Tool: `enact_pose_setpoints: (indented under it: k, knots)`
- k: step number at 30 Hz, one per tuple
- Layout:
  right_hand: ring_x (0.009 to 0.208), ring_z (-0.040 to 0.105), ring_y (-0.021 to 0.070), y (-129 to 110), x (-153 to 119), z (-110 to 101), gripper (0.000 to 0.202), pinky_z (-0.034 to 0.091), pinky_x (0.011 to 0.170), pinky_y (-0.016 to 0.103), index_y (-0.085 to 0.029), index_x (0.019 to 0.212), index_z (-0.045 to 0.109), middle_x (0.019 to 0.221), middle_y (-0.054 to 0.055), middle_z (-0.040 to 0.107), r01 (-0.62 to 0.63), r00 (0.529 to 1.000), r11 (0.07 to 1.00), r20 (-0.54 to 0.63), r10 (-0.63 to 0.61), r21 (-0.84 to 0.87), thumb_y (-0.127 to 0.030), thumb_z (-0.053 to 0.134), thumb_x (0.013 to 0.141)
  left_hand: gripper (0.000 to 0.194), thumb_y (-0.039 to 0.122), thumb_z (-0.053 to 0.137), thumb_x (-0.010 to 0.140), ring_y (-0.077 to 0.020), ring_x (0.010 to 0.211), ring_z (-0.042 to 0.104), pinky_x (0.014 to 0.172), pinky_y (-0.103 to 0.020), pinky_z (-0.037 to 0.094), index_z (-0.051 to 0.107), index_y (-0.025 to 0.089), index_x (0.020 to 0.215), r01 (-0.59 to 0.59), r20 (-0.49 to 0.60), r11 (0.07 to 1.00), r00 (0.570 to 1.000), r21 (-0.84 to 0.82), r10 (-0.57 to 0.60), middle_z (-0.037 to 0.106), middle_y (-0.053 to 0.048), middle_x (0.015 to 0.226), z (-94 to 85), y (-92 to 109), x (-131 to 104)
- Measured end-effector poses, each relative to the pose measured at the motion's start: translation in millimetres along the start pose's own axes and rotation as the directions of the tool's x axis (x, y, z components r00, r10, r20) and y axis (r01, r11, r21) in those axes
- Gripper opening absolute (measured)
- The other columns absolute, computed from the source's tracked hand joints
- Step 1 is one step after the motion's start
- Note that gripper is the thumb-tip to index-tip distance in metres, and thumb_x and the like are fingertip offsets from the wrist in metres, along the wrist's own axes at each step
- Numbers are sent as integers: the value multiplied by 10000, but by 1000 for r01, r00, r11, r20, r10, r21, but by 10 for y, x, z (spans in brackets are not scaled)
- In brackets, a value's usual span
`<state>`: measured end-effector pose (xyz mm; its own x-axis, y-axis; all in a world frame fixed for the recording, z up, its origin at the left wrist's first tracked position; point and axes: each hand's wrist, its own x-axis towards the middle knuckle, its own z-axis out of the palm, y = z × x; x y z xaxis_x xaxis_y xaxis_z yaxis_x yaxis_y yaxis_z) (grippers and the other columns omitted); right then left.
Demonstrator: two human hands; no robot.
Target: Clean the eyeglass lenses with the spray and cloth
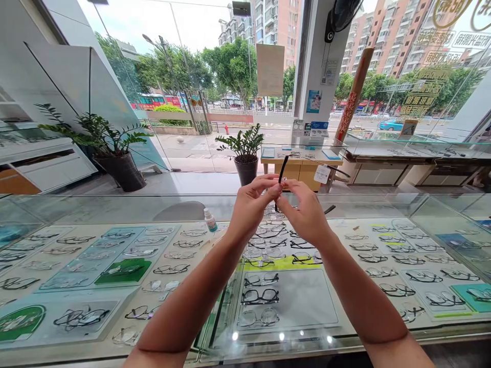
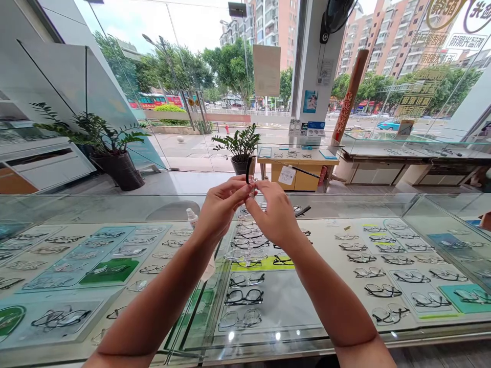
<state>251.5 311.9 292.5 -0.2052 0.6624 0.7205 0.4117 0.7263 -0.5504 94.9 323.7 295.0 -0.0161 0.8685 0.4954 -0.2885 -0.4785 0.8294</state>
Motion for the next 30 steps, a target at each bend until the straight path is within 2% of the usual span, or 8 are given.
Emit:
enact_pose_setpoints:
  k: [4, 7, 14, 17, 21, 25, 27, 30]
  knots:
    - [1270, 695, 326, -23, 14, -56, 263, 525, 1133, 565, -273, 1247, 750, 1294, 108, 794, -4, 1000, 1000, -27, 5, 20, -376, 650, 1027, 206, 433, 888, 849, -269, 1227, 705, 1065, -439, 580, 871, 279, 984, -68, 22, 989, 998, 128, 66, 783, -88, 1225, -35, 42, -7]
    - [1270, 697, 312, -45, 15, -134, 258, 520, 1129, 555, -298, 1237, 769, 1294, 78, 802, -17, 1000, 999, -8, 17, 44, -339, 614, 1034, 233, 347, 855, 874, -259, 1217, 704, 1061, -420, 569, 829, 283, 1096, -136, -59, 968, 987, 210, 151, 785, -76, 1211, -133, 152, 7]
    - [1091, 726, 292, 32, 49, -272, 251, 539, 1012, 504, -272, 1004, 800, 1112, 68, 807, -17, 999, 1000, -35, 18, 27, -378, 577, 1046, 215, 319, 754, 902, -279, 1256, 692, 1065, -429, 541, 726, 244, 1102, -214, -289, 945, 915, 246, 282, 748, -64, 1245, -661, 460, 164]
    - [1049, 726, 289, 46, 66, -293, 269, 542, 985, 492, -261, 970, 795, 1099, 76, 811, -19, 999, 1000, -42, 20, 17, -407, 585, 1051, 244, 327, 742, 886, -270, 1247, 682, 1097, -421, 514, 684, 241, 1107, -177, -389, 894, 853, 412, 348, 742, -70, 1225, -1034, 240, 242]
    - [1028, 729, 294, 12, 60, -327, 289, 544, 982, 489, -264, 983, 794, 1068, 79, 809, -5, 999, 1000, -41, 5, -15, -428, 571, 1063, 388, 281, 750, 857, -269, 1292, 633, 1158, -435, 457, 605, 229, 1213, 116, -465, 726, 832, 678, 302, 677, -119, 1360, -1616, -342, 154]
    - [1020, 724, 293, -7, 45, -352, 290, 539, 981, 485, -263, 979, 785, 1065, 79, 804, -3, 1000, 1000, -25, 3, -25, -424, 563, 1072, 650, 325, 809, 830, -273, 1358, 581, 1088, -394, 464, 473, 221, 1377, 511, -597, 547, 802, 663, -25, 565, -169, 1473, -2074, -837, -106]
    - [1025, 722, 292, 0, 43, -351, 287, 534, 975, 484, -262, 974, 778, 1080, 79, 805, 1, 1000, 1000, -22, -2, -27, -421, 561, 1073, 648, 287, 827, 791, -260, 1141, 663, 947, -377, 495, 491, 194, 1337, 578, -605, 522, 784, 628, -140, 649, -154, 1311, -2198, -986, -204]
    - [1039, 719, 293, 15, 46, -339, 280, 527, 972, 488, -264, 968, 770, 1088, 79, 805, 6, 1000, 1000, -24, -7, -28, -420, 563, 1071, 391, 227, 786, 785, -228, 946, 646, 849, -357, 466, 598, 183, 1125, 588, -574, 517, 791, 622, -210, 709, -89, 1072, -2270, -1092, -262]
